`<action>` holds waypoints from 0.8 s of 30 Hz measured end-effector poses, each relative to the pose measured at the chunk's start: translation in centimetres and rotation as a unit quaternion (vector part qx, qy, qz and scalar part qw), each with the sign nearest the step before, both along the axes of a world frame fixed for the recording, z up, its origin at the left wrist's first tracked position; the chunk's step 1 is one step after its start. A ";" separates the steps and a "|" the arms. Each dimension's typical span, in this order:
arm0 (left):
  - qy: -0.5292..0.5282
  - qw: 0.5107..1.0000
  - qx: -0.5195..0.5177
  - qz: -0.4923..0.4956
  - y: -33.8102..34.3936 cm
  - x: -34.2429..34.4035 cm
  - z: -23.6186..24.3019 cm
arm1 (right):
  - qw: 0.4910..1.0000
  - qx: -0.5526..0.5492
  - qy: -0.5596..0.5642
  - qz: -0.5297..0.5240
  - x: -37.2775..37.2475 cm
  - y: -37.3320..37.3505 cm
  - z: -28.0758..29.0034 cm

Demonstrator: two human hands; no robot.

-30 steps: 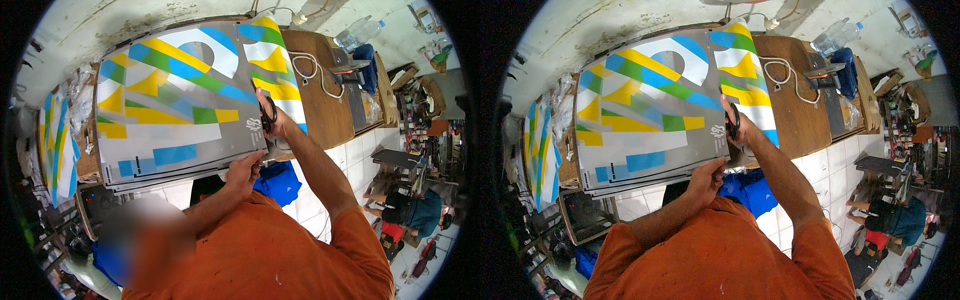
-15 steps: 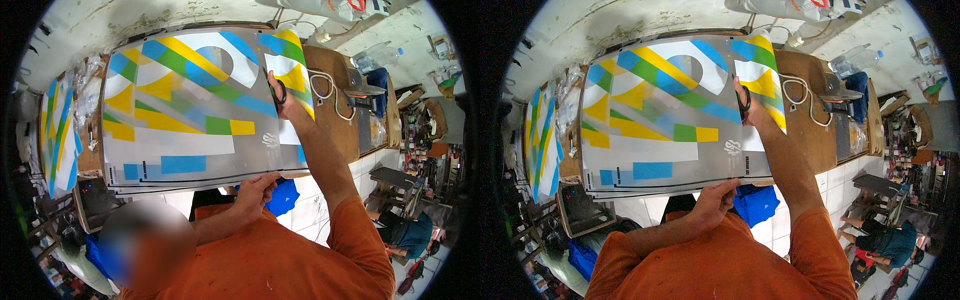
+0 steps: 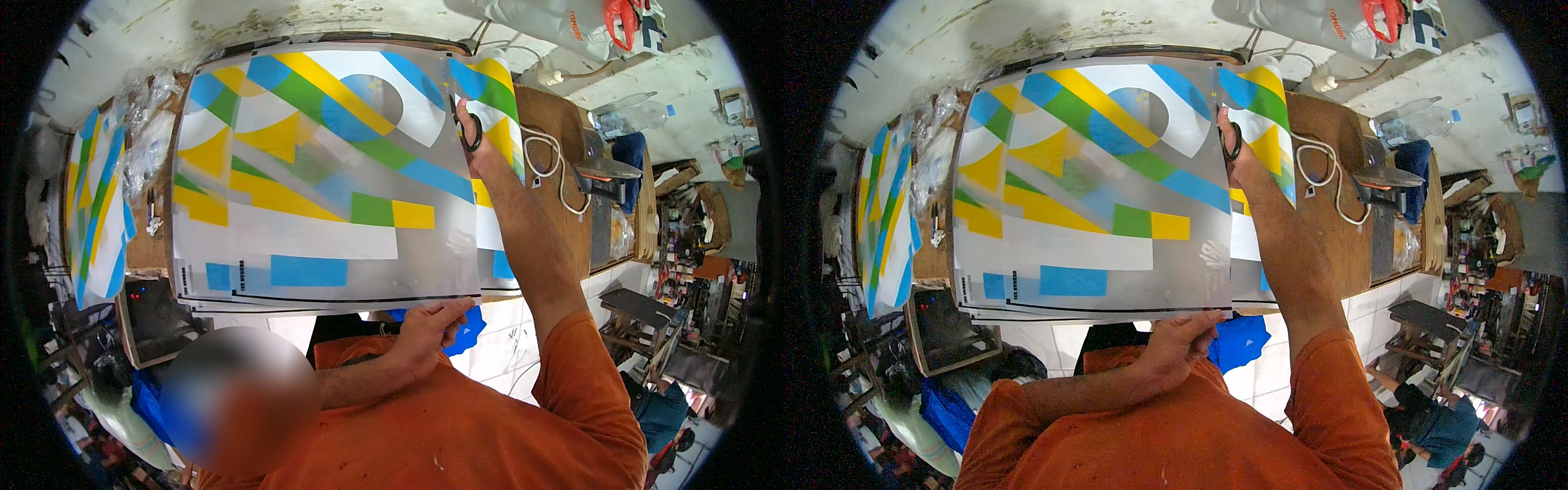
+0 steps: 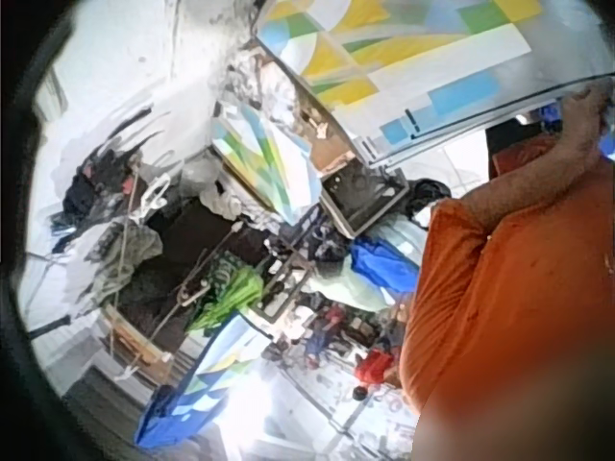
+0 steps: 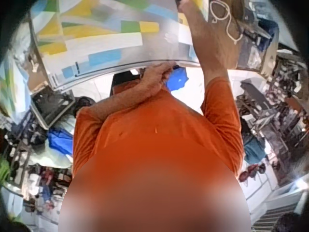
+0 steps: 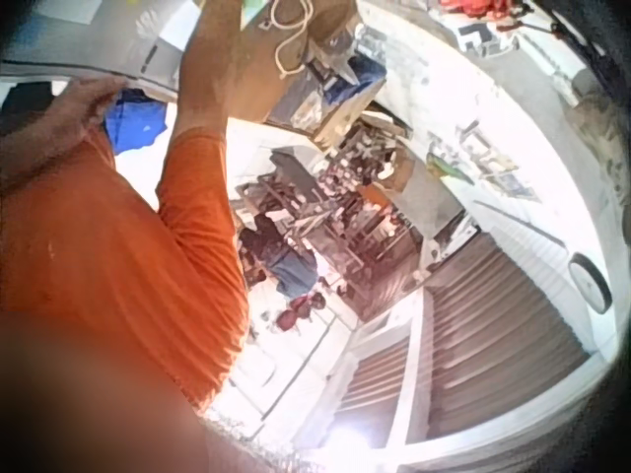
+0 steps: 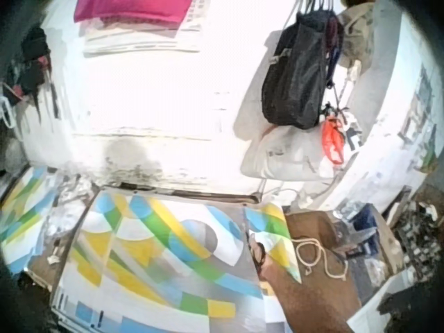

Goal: The person uses scissors to cut small white paper pieces and then cuts a large sheet of patterned vinyl or plastic material on a wooden table. They repeatedly trim edges and separate sections of the material.

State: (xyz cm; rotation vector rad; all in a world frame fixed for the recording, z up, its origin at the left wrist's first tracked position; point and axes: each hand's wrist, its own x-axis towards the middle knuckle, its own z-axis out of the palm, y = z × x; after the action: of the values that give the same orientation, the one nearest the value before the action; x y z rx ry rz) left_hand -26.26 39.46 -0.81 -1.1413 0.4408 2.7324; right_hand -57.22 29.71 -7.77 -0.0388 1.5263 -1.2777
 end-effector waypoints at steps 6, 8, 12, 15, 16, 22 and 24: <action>-0.007 1.000 0.005 0.001 -0.1 -0.1 0.5 | 0.999 0.012 0.019 -0.024 -0.5 -0.9 -0.3; -0.014 1.000 0.008 0.018 -0.1 -0.2 0.9 | 0.999 0.016 0.014 -0.025 -0.8 -1.2 -0.5; -0.009 1.000 0.001 0.016 -0.3 -0.1 1.2 | 0.999 0.039 0.014 -0.031 -1.8 -1.6 -1.0; -0.011 1.000 0.006 0.009 -0.4 0.1 1.4 | 0.999 0.030 0.020 -0.024 -2.7 -2.1 -1.5; -0.005 1.000 0.008 0.011 -0.4 0.1 1.4 | 0.999 0.031 0.024 -0.027 -3.0 -2.3 -1.7; -0.020 1.000 -0.008 -0.008 -0.5 0.1 1.7 | 0.999 0.049 0.001 -0.010 -5.0 -3.2 -2.5; -0.021 0.999 -0.023 -0.010 -0.5 0.1 1.8 | 0.998 0.057 -0.012 -0.006 -5.8 -3.6 -2.7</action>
State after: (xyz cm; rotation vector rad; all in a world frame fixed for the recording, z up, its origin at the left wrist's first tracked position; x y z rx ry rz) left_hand -26.15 39.00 0.94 -1.1953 0.5100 2.6893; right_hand -63.04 26.09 -10.44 0.0585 1.5783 -1.1950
